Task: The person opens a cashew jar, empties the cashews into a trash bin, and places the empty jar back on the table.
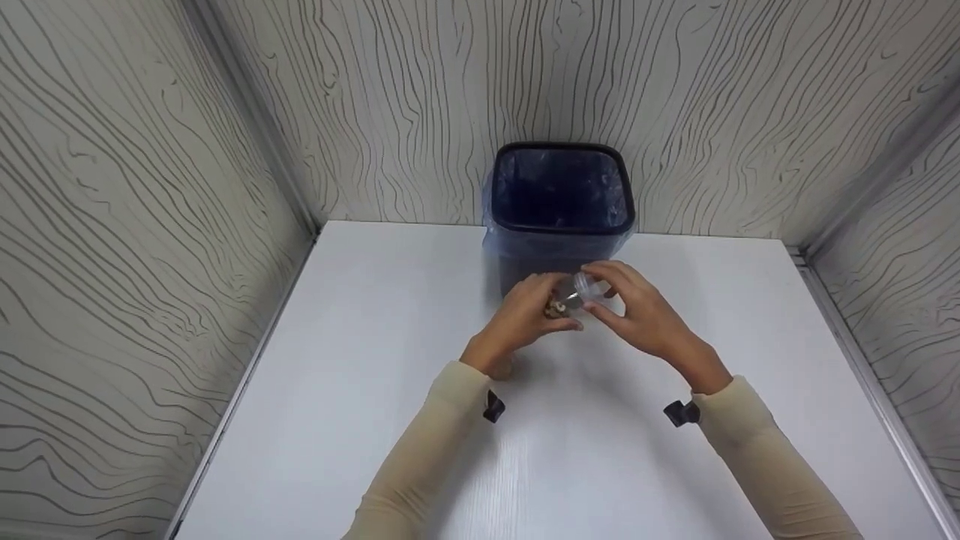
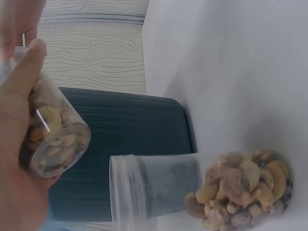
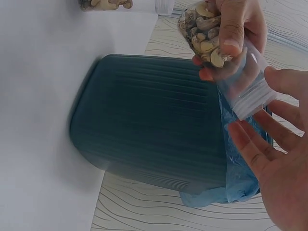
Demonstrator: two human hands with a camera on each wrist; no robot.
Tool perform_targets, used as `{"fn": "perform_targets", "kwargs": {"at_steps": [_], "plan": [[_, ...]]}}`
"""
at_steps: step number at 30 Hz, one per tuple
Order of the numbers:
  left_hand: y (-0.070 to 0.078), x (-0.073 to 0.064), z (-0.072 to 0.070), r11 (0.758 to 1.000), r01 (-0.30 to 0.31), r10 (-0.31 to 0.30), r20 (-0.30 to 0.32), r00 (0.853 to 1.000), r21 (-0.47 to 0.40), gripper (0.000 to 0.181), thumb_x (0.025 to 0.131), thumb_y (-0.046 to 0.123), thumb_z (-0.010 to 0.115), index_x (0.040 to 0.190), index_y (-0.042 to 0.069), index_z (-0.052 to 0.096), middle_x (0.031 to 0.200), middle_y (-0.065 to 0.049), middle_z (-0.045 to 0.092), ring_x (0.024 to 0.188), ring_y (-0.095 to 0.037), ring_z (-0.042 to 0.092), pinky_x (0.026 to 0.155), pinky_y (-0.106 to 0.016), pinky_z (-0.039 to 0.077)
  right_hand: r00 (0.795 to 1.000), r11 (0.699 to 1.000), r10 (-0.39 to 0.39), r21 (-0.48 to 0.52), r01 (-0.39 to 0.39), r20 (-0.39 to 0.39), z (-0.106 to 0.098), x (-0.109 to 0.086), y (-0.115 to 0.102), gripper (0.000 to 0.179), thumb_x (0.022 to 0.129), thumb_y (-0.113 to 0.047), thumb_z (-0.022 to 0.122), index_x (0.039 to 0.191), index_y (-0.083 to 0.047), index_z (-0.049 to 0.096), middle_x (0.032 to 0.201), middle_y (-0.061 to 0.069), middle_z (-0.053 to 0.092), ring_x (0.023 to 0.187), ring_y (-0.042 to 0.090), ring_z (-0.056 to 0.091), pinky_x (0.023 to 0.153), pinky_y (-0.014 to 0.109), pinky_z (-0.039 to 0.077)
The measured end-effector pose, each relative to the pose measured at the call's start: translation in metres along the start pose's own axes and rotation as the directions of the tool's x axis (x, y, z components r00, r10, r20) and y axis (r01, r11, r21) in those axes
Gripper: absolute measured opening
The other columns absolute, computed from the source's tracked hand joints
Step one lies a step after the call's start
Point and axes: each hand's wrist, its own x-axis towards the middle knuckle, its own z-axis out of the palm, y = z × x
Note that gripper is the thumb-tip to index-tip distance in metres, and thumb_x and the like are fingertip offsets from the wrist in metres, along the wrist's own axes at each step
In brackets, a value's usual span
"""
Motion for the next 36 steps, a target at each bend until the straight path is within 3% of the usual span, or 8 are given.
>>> {"fn": "perform_targets", "kwargs": {"at_steps": [4, 7, 12, 18, 24, 28, 36], "plan": [[0.001, 0.0, -0.006, 0.997, -0.004, 0.005, -0.015, 1.0, 0.081, 0.066, 0.093, 0.046, 0.081, 0.143, 0.009, 0.06, 0.126, -0.003, 0.071, 0.108, -0.017, 0.064, 0.097, -0.034, 0.054, 1.0, 1.0, -0.016, 0.005, 0.016, -0.01, 0.002, 0.001, 0.0, 0.057, 0.095, -0.017, 0.081, 0.146, -0.004, 0.059, 0.141, 0.01, 0.064, 0.116, 0.024, 0.066, 0.088, 0.039, 0.059], [0.001, 0.0, -0.01, 0.995, 0.009, -0.007, -0.022, 1.0, 0.095, 0.061, 0.095, 0.041, 0.08, 0.141, 0.008, 0.06, 0.122, -0.003, 0.071, 0.104, -0.016, 0.065, 0.093, -0.033, 0.055, 1.0, 1.0, 0.01, 0.006, -0.01, -0.006, 0.003, 0.003, -0.002, 0.06, 0.097, -0.021, 0.08, 0.148, -0.003, 0.056, 0.14, 0.012, 0.064, 0.115, 0.027, 0.067, 0.087, 0.043, 0.059], [0.001, -0.002, -0.016, 0.997, 0.037, -0.037, -0.007, 0.999, 0.066, 0.06, 0.095, 0.036, 0.08, 0.142, 0.009, 0.056, 0.125, -0.007, 0.069, 0.099, -0.013, 0.067, 0.087, -0.03, 0.059, 0.987, 0.987, 0.16, -0.022, -0.159, 0.035, 0.004, 0.005, -0.005, 0.064, 0.103, -0.034, 0.072, 0.156, -0.006, 0.049, 0.142, 0.014, 0.063, 0.112, 0.028, 0.069, 0.084, 0.046, 0.059], [0.0, -0.002, -0.018, 0.993, 0.011, -0.009, -0.022, 1.0, 0.12, 0.054, 0.093, 0.037, 0.079, 0.136, 0.009, 0.06, 0.112, -0.004, 0.067, 0.083, -0.01, 0.065, 0.071, -0.026, 0.056, 0.939, 0.945, 0.326, -0.034, -0.324, 0.113, 0.007, 0.01, -0.009, 0.068, 0.109, -0.051, 0.054, 0.164, -0.014, 0.039, 0.134, 0.014, 0.068, 0.097, 0.027, 0.07, 0.082, 0.048, 0.056], [-0.001, -0.003, -0.019, 0.977, -0.027, 0.033, -0.027, 0.999, 0.211, 0.05, 0.092, 0.038, 0.078, 0.131, 0.013, 0.061, 0.103, 0.0, 0.064, 0.079, -0.007, 0.065, 0.066, -0.025, 0.054, 0.93, 0.937, 0.348, -0.047, -0.345, 0.114, 0.012, 0.016, -0.01, 0.065, 0.11, -0.056, 0.047, 0.157, -0.01, 0.047, 0.111, 0.012, 0.074, 0.086, 0.022, 0.068, 0.081, 0.049, 0.056], [-0.001, -0.002, -0.022, 0.967, -0.045, 0.059, -0.049, 0.997, 0.249, 0.05, 0.09, 0.039, 0.079, 0.13, 0.013, 0.061, 0.1, 0.0, 0.067, 0.077, -0.009, 0.064, 0.066, -0.027, 0.055, 0.925, 0.929, 0.37, -0.03, -0.369, 0.09, 0.015, 0.02, -0.012, 0.062, 0.11, -0.057, 0.048, 0.147, -0.008, 0.056, 0.108, 0.012, 0.075, 0.085, 0.024, 0.068, 0.079, 0.048, 0.055], [-0.001, -0.002, -0.027, 0.96, -0.068, 0.087, -0.061, 0.994, 0.27, 0.049, 0.09, 0.038, 0.079, 0.128, 0.014, 0.061, 0.097, 0.0, 0.07, 0.077, -0.011, 0.068, 0.067, -0.03, 0.058, 0.935, 0.934, 0.349, 0.06, -0.352, 0.064, 0.02, 0.026, -0.013, 0.046, 0.109, -0.053, 0.054, 0.126, -0.011, 0.062, 0.094, 0.007, 0.07, 0.08, 0.019, 0.062, 0.074, 0.037, 0.05]]}}
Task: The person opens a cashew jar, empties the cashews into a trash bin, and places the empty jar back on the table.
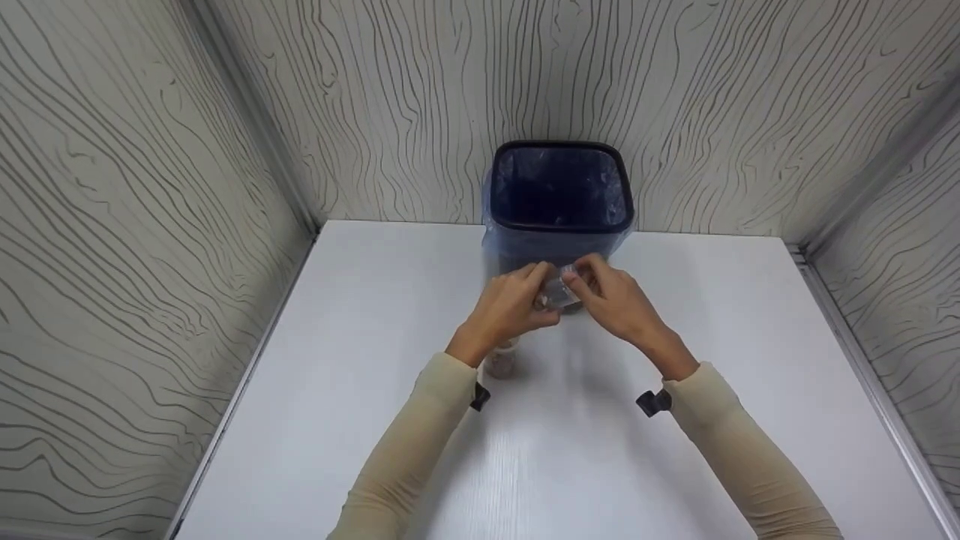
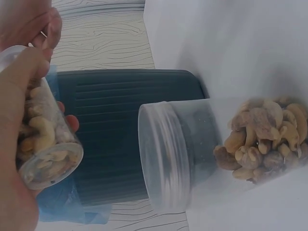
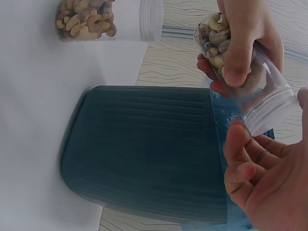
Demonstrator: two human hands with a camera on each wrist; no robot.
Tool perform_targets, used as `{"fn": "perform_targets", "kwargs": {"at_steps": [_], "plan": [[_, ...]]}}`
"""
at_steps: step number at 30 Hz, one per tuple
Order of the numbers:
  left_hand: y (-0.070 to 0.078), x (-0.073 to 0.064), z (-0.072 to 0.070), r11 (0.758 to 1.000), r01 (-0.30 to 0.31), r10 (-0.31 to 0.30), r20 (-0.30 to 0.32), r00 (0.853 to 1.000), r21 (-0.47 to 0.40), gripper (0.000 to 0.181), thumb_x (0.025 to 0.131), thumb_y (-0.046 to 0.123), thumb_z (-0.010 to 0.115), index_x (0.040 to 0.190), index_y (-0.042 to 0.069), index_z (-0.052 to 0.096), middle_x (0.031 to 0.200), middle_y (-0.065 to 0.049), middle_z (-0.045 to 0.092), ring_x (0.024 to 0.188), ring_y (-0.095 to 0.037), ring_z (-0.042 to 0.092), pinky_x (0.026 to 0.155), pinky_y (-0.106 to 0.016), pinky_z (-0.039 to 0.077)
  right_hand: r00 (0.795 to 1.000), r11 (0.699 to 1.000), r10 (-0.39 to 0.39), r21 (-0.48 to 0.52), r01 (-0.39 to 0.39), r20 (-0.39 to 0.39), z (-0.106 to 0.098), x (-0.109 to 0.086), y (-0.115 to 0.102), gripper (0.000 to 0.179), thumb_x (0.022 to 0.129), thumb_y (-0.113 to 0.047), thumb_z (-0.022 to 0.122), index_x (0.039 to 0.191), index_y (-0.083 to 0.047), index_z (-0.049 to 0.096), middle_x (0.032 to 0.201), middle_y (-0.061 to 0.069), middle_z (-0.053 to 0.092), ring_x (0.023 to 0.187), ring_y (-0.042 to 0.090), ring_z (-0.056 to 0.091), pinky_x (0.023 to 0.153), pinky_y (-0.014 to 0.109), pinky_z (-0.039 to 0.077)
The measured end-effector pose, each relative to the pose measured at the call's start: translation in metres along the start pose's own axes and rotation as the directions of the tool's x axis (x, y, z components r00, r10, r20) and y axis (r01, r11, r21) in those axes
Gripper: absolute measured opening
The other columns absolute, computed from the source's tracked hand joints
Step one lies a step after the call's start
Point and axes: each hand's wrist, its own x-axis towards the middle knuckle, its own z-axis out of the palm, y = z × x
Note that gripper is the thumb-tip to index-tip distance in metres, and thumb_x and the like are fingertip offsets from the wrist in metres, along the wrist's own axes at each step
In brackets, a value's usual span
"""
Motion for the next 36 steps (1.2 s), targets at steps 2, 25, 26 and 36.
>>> {"fn": "perform_targets", "kwargs": {"at_steps": [2, 25, 26, 36], "plan": [[-0.0003, -0.0004, -0.0006, 1.0, -0.002, 0.002, 0.004, 1.0, -0.004, 0.048, 0.091, 0.038, 0.079, 0.128, 0.014, 0.061, 0.097, 0.0, 0.07, 0.078, -0.011, 0.069, 0.067, -0.03, 0.058, 1.0, 1.0, -0.004, 0.03, 0.004, -0.007, 0.0014, 0.0008, 0.0001, 0.043, 0.108, -0.051, 0.057, 0.124, -0.011, 0.063, 0.09, 0.005, 0.068, 0.077, 0.018, 0.06, 0.071, 0.035, 0.049], [0.0009, -0.0012, -0.0028, 0.999, -0.006, 0.006, 0.007, 1.0, 0.034, 0.047, 0.086, 0.04, 0.079, 0.121, 0.011, 0.066, 0.087, 0.003, 0.073, 0.065, -0.009, 0.064, 0.059, -0.029, 0.054, 0.998, 0.981, -0.061, 0.182, 0.059, 0.002, 0.0057, -0.0009, 0.0003, 0.025, 0.106, -0.029, 0.067, 0.12, -0.009, 0.06, 0.09, 0.003, 0.06, 0.076, 0.017, 0.055, 0.068, 0.027, 0.046], [0.0011, -0.0009, -0.0033, 0.999, -0.006, 0.005, 0.007, 1.0, 0.037, 0.047, 0.086, 0.04, 0.079, 0.121, 0.011, 0.066, 0.087, 0.003, 0.073, 0.065, -0.009, 0.065, 0.059, -0.029, 0.055, 0.998, 0.981, -0.065, 0.183, 0.064, 0.0, 0.0055, -0.0009, 0.0002, 0.025, 0.106, -0.029, 0.067, 0.12, -0.009, 0.06, 0.09, 0.003, 0.06, 0.075, 0.016, 0.055, 0.068, 0.026, 0.045], [0.0021, 0.0012, -0.0072, 0.999, 0.001, -0.001, 0.001, 1.0, 0.038, 0.046, 0.084, 0.041, 0.079, 0.118, 0.012, 0.066, 0.084, 0.003, 0.072, 0.065, -0.011, 0.066, 0.059, -0.032, 0.056, 0.996, 0.979, -0.082, 0.187, 0.084, -0.019, 0.0039, -0.0002, -0.0015, 0.025, 0.105, -0.026, 0.069, 0.12, -0.008, 0.061, 0.09, 0.003, 0.062, 0.075, 0.014, 0.054, 0.066, 0.025, 0.045]]}}
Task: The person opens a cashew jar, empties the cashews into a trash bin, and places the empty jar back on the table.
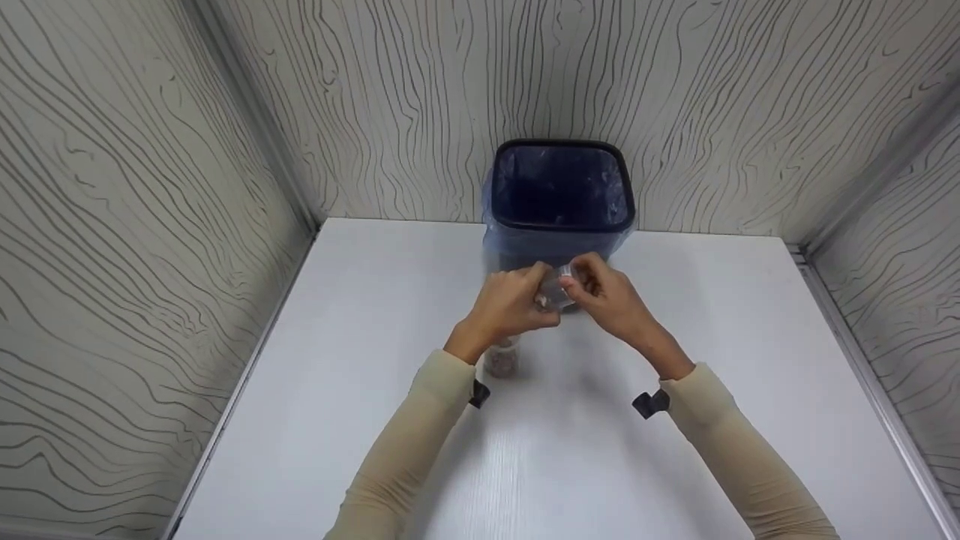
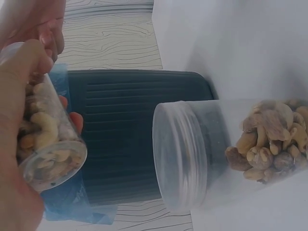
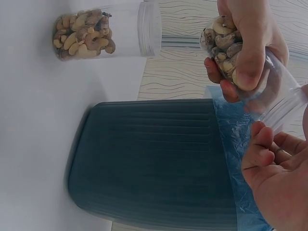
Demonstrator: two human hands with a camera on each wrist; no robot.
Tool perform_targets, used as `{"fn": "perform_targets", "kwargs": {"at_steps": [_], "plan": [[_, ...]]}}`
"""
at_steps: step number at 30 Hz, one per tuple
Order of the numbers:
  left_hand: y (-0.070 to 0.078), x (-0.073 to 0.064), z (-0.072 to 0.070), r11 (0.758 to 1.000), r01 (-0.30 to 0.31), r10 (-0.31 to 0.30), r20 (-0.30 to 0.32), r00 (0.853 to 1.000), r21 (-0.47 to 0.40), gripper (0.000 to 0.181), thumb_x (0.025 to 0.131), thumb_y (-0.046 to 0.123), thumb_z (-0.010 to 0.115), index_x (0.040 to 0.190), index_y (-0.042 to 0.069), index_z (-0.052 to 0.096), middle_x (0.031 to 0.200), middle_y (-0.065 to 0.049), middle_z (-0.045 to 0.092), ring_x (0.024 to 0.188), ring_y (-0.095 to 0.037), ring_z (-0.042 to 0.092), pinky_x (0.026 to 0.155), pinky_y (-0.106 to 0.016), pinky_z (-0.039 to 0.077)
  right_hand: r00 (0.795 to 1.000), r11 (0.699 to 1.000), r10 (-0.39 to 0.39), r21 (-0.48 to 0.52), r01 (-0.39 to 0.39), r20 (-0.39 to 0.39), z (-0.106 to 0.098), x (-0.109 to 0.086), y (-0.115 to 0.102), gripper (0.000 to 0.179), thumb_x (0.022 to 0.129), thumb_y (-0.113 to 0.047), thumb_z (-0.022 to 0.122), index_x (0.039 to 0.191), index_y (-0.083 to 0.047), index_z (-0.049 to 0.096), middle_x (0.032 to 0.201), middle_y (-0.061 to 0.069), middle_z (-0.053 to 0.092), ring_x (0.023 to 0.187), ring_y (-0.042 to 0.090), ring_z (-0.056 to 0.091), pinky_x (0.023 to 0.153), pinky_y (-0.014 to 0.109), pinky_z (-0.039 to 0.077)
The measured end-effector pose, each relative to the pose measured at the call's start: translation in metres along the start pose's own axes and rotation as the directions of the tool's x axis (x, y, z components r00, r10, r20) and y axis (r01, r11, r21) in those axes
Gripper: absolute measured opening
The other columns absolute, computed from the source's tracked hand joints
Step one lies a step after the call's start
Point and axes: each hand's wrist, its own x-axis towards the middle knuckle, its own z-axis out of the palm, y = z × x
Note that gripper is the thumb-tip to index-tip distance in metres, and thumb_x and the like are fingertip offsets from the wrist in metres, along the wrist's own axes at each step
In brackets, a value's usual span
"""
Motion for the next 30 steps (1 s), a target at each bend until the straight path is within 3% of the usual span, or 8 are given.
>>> {"fn": "perform_targets", "kwargs": {"at_steps": [7, 14, 21, 26, 30], "plan": [[0.001, 0.0, -0.002, 1.0, 0.013, -0.012, 0.02, 1.0, -0.023, 0.046, 0.085, 0.042, 0.08, 0.117, 0.012, 0.067, 0.085, 0.002, 0.073, 0.066, -0.012, 0.066, 0.061, -0.033, 0.056, 1.0, 1.0, -0.003, 0.011, 0.003, -0.01, 0.0, -0.001, -0.001, 0.025, 0.104, -0.024, 0.07, 0.121, -0.008, 0.062, 0.09, 0.002, 0.06, 0.076, 0.016, 0.054, 0.066, 0.025, 0.044], [0.001, -0.001, -0.004, 0.996, 0.044, -0.041, 0.041, 0.998, -0.072, 0.04, 0.084, 0.042, 0.08, 0.109, 0.014, 0.066, 0.082, 0.003, 0.07, 0.063, -0.01, 0.059, 0.058, -0.031, 0.05, 0.999, 0.999, -0.034, 0.011, 0.035, -0.032, 0.002, 0.0, -0.001, 0.026, 0.102, -0.02, 0.072, 0.122, -0.007, 0.062, 0.09, 0.001, 0.06, 0.077, 0.014, 0.053, 0.067, 0.025, 0.043], [-0.003, -0.005, -0.007, 0.954, 0.116, -0.099, 0.075, 0.992, -0.275, 0.032, 0.082, 0.036, 0.078, 0.103, 0.015, 0.066, 0.077, 0.004, 0.067, 0.063, -0.007, 0.052, 0.058, -0.023, 0.042, 0.991, 0.991, -0.136, -0.018, 0.136, -0.012, 0.002, 0.005, -0.007, 0.034, 0.1, -0.023, 0.076, 0.127, -0.007, 0.063, 0.096, 0.004, 0.062, 0.077, 0.014, 0.051, 0.068, 0.026, 0.042], [-0.005, -0.006, -0.011, 0.942, 0.141, -0.118, 0.095, 0.989, -0.306, 0.036, 0.081, 0.036, 0.079, 0.108, 0.014, 0.068, 0.078, 0.003, 0.066, 0.065, -0.008, 0.051, 0.059, -0.025, 0.042, 0.983, 0.983, -0.186, 0.001, 0.186, -0.001, 0.002, 0.008, -0.007, 0.036, 0.098, -0.017, 0.077, 0.131, -0.007, 0.063, 0.1, 0.007, 0.064, 0.078, 0.018, 0.053, 0.068, 0.024, 0.043], [-0.006, -0.007, -0.013, 0.923, 0.165, -0.126, 0.131, 0.983, -0.347, 0.042, 0.081, 0.034, 0.078, 0.116, 0.012, 0.069, 0.085, 0.001, 0.071, 0.069, -0.008, 0.057, 0.062, -0.025, 0.048, 0.976, 0.976, -0.217, 0.033, 0.216, 0.028, 0.002, 0.007, -0.006, 0.044, 0.097, -0.01, 0.075, 0.139, -0.007, 0.062, 0.11, 0.018, 0.064, 0.083, 0.028, 0.058, 0.072, 0.023, 0.047]]}}
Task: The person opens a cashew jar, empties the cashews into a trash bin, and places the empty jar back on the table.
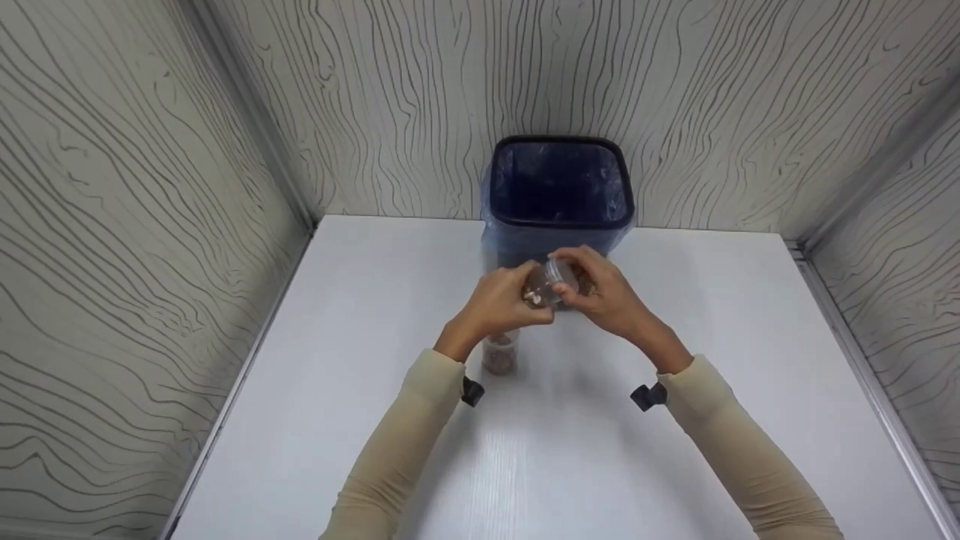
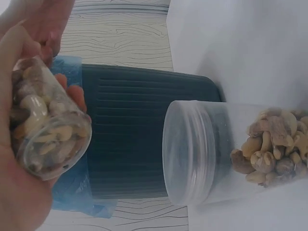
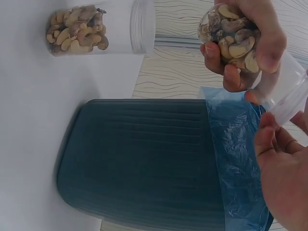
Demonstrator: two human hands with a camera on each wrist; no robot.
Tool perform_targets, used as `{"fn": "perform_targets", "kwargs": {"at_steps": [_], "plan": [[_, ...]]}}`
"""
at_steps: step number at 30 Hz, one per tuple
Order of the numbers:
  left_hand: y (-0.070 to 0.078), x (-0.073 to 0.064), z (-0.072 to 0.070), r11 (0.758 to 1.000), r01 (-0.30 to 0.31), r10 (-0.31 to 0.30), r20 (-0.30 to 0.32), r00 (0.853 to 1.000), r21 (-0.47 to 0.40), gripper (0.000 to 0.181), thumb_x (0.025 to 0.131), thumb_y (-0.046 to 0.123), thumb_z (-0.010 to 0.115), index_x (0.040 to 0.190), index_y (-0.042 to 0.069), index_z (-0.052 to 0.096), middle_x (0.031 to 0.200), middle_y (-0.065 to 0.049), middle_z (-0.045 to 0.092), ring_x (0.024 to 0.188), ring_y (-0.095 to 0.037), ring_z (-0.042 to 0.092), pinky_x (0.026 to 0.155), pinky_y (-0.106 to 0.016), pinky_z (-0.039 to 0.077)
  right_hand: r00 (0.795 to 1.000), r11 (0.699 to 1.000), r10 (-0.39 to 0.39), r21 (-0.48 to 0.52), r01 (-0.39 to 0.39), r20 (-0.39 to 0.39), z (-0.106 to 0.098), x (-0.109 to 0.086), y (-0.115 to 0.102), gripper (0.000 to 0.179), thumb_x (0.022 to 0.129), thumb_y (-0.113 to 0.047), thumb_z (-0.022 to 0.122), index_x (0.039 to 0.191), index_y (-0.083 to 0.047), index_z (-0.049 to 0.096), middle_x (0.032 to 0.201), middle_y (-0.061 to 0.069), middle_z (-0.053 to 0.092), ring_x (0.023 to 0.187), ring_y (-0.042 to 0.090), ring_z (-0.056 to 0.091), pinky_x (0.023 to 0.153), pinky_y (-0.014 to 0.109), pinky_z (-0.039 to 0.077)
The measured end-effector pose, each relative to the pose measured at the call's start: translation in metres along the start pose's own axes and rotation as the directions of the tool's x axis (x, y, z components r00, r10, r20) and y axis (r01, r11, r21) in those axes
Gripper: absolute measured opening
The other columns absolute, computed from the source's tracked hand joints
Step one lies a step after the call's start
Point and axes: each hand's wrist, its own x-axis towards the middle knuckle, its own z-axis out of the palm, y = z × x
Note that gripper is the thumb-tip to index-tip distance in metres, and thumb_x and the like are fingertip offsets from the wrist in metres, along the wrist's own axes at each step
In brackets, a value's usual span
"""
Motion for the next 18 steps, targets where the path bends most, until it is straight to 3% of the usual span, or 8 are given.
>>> {"fn": "perform_targets", "kwargs": {"at_steps": [3, 11, 18], "plan": [[-0.0004, 0.0006, 0.0006, 1.0, 0.006, -0.006, 0.0, 1.0, -0.017, 0.043, 0.081, 0.034, 0.078, 0.117, 0.012, 0.069, 0.086, 0.002, 0.072, 0.069, -0.007, 0.059, 0.063, -0.024, 0.049, 1.0, 1.0, -0.001, 0.0, 0.001, 0.016, -0.0018, -0.002, 0.0002, 0.048, 0.098, -0.01, 0.074, 0.144, -0.011, 0.061, 0.114, 0.02, 0.062, 0.087, 0.027, 0.059, 0.075, 0.024, 0.049], [-0.0021, 0.0005, -0.0018, 1.0, 0.005, -0.005, 0.003, 1.0, 0.001, 0.039, 0.082, 0.036, 0.078, 0.112, 0.013, 0.068, 0.076, 0.004, 0.06, 0.064, -0.009, 0.049, 0.059, -0.025, 0.038, 0.998, 0.999, 0.049, 0.002, -0.05, 0.042, -0.0037, -0.0049, -0.0005, 0.052, 0.101, -0.016, 0.073, 0.15, -0.019, 0.059, 0.122, 0.008, 0.062, 0.094, 0.013, 0.057, 0.08, 0.025, 0.05], [0.0, 0.0021, -0.002, 0.999, 0.018, -0.019, 0.013, 1.0, 0.044, 0.043, 0.084, 0.039, 0.079, 0.115, 0.013, 0.069, 0.085, 0.001, 0.068, 0.07, -0.01, 0.056, 0.063, -0.026, 0.045, 0.998, 0.999, 0.04, -0.018, -0.039, 0.054, -0.008, -0.0059, -0.0026, 0.056, 0.1, -0.018, 0.075, 0.153, -0.022, 0.057, 0.134, 0.008, 0.059, 0.091, 0.021, 0.058, 0.078, 0.033, 0.051]]}}
